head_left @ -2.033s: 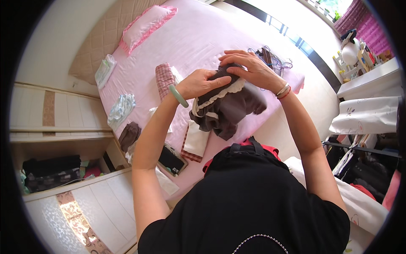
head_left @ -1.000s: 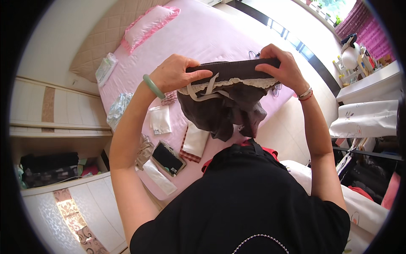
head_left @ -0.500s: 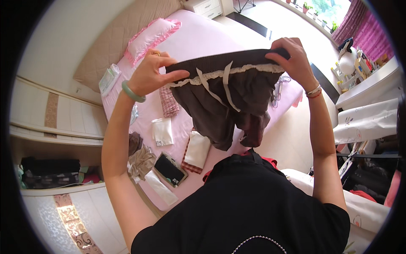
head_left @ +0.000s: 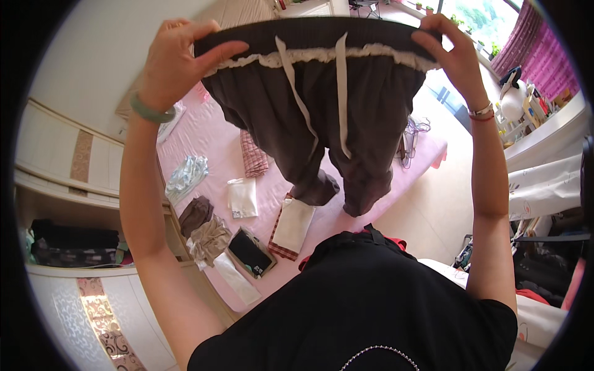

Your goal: The person folds a pair of red plaid shorts on a bed, smoothing the fabric and aligning the edges before stacking them. They then pick up a pair of dark grey sweatpants, turn them inside out, and begin to fold them.

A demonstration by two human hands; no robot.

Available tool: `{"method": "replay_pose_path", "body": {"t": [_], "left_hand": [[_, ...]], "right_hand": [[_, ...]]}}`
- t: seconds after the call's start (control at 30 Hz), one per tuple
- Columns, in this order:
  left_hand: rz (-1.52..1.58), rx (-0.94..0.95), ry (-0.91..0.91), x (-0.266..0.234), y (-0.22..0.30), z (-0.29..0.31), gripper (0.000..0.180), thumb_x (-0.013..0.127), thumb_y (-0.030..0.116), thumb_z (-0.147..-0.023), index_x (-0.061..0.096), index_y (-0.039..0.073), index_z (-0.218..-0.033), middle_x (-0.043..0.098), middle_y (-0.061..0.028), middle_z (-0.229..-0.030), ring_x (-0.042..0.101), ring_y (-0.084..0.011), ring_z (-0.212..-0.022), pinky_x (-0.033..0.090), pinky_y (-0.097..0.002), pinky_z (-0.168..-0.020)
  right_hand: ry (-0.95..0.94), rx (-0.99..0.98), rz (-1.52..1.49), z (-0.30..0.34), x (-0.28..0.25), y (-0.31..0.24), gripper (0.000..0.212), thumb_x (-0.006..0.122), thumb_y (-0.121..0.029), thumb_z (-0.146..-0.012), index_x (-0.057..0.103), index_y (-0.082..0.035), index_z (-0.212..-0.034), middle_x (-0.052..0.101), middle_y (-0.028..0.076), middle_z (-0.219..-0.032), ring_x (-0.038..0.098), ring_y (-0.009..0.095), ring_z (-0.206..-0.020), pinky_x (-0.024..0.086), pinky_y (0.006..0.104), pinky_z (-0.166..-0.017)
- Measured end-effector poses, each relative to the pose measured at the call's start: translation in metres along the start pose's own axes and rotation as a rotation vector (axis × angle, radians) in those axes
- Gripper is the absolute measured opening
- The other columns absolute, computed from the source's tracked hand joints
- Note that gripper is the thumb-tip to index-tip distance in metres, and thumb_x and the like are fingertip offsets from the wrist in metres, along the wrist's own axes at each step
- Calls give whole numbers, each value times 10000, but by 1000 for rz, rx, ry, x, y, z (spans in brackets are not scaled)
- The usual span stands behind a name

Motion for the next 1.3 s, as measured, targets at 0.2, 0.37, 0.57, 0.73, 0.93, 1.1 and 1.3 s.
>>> {"method": "replay_pose_path", "body": {"t": [0.2,0.37,0.57,0.73,0.93,1.1,1.3], "left_hand": [[-125,-83,-99,6,-8,11,255,783,330,-811,717,114,-929,643,-28,-764,567,-193,-812,413,-334,-798],[-374,87,154,-20,-9,-1,209,744,333,-836,695,139,-897,663,30,-781,591,-143,-714,355,-301,-863],[-513,139,371,-22,-7,-5,267,725,422,-824,675,160,-823,637,29,-704,579,-161,-685,348,-353,-876],[-149,-40,142,-8,-22,-7,293,707,437,-843,720,148,-888,664,-5,-712,579,-185,-679,333,-352,-912],[-285,-107,134,-7,-42,-6,227,701,363,-873,711,146,-942,667,24,-786,579,-134,-753,307,-343,-941],[-357,-38,236,-38,-49,-13,319,696,468,-844,704,154,-894,658,42,-759,594,-141,-754,305,-358,-925],[-751,8,520,-87,-59,-40,247,756,374,-818,739,186,-977,728,34,-930,642,-122,-850,345,-321,-903]], "right_hand": [[115,-116,125,-14,-6,0,150,719,-126,-870,654,-60,-988,672,41,-922,618,157,-912,461,327,-874],[55,-364,439,-30,-11,-19,125,717,-129,-860,656,-58,-943,664,31,-861,608,196,-830,440,319,-873],[217,-298,534,-48,-9,-33,164,772,-149,-766,641,-116,-857,614,24,-732,583,220,-737,375,390,-882],[192,-334,458,-57,5,-10,111,703,-168,-883,652,-95,-948,672,21,-821,626,191,-776,424,331,-899],[168,-479,616,-71,5,-12,137,699,-244,-898,660,-138,-976,704,-18,-859,632,149,-708,398,347,-907],[158,-413,599,-89,-10,-52,199,777,-234,-773,634,-110,-835,630,46,-733,606,239,-723,390,388,-891],[492,-394,617,-131,-41,-76,178,790,-222,-759,663,-97,-768,634,35,-717,610,207,-723,389,365,-870]]}}
Point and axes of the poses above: each hand's wrist, its own z-axis away from the middle knuckle, its own x-axis out of the palm, y = z × x, the point moved 3 cm from there along -z, towards the middle knuckle
